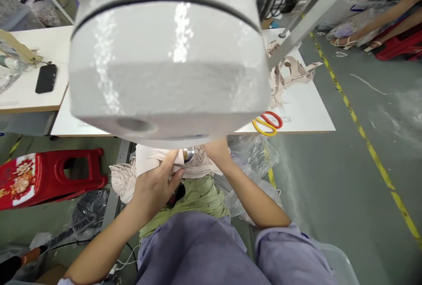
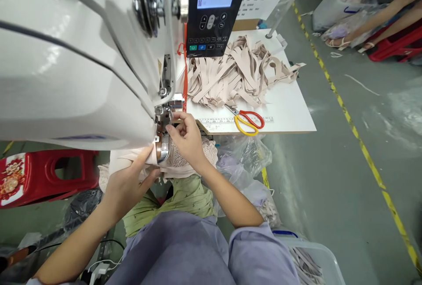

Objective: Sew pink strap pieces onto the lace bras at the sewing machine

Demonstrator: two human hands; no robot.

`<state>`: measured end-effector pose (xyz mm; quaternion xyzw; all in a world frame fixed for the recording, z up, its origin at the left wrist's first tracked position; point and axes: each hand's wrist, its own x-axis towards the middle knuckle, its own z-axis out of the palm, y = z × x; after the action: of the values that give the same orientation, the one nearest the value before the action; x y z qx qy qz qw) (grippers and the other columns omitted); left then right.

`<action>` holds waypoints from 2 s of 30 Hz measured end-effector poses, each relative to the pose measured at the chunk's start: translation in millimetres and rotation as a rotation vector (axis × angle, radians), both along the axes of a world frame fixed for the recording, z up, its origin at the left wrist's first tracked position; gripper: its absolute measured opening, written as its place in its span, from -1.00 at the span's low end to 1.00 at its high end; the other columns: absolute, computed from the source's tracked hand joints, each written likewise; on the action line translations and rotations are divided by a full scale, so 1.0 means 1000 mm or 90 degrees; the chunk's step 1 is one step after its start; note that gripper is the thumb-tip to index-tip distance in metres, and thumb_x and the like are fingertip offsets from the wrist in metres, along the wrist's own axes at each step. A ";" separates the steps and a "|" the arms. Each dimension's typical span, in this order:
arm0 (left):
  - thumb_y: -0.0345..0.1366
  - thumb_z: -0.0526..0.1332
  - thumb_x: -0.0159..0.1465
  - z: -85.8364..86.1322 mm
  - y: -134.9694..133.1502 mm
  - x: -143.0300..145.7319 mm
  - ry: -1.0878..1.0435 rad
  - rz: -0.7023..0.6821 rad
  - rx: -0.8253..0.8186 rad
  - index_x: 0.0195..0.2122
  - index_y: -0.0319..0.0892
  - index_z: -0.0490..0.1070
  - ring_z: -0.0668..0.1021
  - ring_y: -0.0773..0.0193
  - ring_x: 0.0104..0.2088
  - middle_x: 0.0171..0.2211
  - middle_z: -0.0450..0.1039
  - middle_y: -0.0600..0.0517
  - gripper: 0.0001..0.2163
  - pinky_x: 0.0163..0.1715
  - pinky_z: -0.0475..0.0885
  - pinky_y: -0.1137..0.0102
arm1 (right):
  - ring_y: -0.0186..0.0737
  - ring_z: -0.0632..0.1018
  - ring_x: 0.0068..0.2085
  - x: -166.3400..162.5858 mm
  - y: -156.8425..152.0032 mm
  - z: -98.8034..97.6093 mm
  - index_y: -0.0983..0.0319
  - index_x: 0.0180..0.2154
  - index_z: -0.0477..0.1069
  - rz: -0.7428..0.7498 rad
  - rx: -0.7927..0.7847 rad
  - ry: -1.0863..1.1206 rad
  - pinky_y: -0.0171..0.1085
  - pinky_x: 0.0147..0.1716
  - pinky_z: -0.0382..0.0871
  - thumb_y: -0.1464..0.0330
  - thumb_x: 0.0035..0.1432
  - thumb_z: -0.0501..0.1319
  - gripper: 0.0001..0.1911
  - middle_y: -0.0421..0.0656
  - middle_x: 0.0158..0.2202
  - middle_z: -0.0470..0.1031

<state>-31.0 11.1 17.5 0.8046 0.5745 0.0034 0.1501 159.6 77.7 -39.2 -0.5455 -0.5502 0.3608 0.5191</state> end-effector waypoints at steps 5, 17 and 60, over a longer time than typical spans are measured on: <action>0.10 0.08 0.37 -0.014 -0.002 -0.007 -0.052 0.027 0.088 0.39 -0.36 -0.06 0.62 0.13 -0.49 -0.30 0.63 -0.13 -0.24 -0.53 0.36 0.38 | -0.25 0.51 -0.25 -0.001 -0.025 -0.009 0.15 -0.03 0.35 0.005 -0.051 0.152 -0.24 -0.22 0.46 0.09 0.27 0.22 -0.65 -0.12 -0.15 0.50; -0.06 0.21 0.36 -0.029 -0.086 0.016 -0.239 -0.217 0.127 0.47 -0.33 -0.28 0.60 -0.04 0.06 0.10 0.52 -0.28 -0.14 -0.07 0.58 0.26 | -0.25 0.48 -0.32 0.001 -0.113 0.009 0.18 -0.24 0.46 0.046 -0.200 0.250 -0.28 -0.31 0.38 0.08 0.24 0.25 -0.71 -0.19 -0.33 0.50; 0.01 0.16 0.33 -0.041 -0.025 -0.012 -0.523 0.176 -0.264 -0.53 -0.19 0.33 0.35 0.36 -0.52 -0.59 0.31 0.13 -0.60 -0.49 0.21 0.47 | -0.21 0.60 -0.23 -0.012 -0.115 -0.027 0.09 -0.22 0.58 0.159 0.166 -0.370 -0.21 -0.21 0.49 0.32 0.34 0.16 -0.79 -0.14 -0.27 0.63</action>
<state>-43.5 -14.4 -23.9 0.6057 0.5581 0.2264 0.5200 147.8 -37.2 -66.5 -0.4830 -0.7791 0.1778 0.3578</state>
